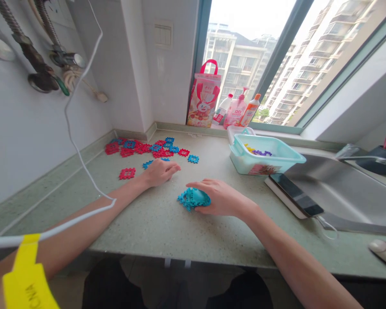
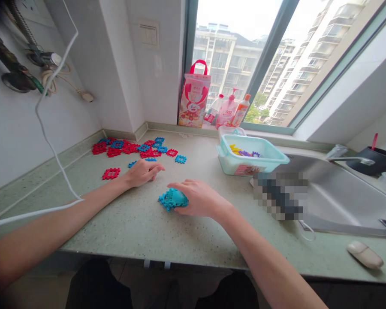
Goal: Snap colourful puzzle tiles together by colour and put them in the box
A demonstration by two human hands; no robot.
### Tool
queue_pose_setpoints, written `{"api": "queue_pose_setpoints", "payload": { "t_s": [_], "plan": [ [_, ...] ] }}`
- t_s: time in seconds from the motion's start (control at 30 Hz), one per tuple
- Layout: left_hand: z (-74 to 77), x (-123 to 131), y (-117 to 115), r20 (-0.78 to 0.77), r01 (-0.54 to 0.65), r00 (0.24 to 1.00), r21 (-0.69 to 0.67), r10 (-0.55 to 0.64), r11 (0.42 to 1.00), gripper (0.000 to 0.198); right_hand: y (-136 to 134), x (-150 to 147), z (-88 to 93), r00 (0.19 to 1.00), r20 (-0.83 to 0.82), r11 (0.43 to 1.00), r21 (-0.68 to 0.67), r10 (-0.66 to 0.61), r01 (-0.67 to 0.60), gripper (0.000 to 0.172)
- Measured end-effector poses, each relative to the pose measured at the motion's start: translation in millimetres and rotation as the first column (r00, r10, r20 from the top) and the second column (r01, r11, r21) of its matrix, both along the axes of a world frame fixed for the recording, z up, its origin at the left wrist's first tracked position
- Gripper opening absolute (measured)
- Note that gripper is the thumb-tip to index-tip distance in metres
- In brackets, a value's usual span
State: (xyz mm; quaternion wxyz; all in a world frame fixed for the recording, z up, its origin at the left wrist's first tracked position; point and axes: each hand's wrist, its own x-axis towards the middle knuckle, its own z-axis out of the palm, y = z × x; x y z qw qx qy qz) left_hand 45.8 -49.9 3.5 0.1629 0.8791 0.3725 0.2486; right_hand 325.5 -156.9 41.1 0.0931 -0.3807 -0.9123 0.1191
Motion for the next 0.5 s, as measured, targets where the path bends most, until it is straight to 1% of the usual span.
{"api": "queue_pose_setpoints", "payload": {
  "t_s": [0.17,0.37,0.43,0.5],
  "plan": [
    [-1.7,1,3,0.013,-0.004,1.0,-0.038,0.004,0.999,0.052,-1,-5,3.8,0.999,-0.001,0.999,0.023,0.032,-0.032,0.06],
    [-1.1,0,3,0.017,0.031,0.999,-0.039,-0.03,0.999,0.058,3,-1,8.2,1.0,-0.009,0.998,0.056,0.002,-0.001,0.06],
    [1.0,1,1,0.004,0.025,1.0,-0.042,-0.025,0.999,0.058,7,5,15.7,1.0,-0.019,0.996,0.087,-0.014,0.016,0.06],
    [3.4,1,0,-0.011,0.017,1.0,-0.048,-0.018,0.999,0.06,13,14,29.2,0.998,-0.035,0.99,0.127,-0.051,0.055,0.061]
  ]
}}
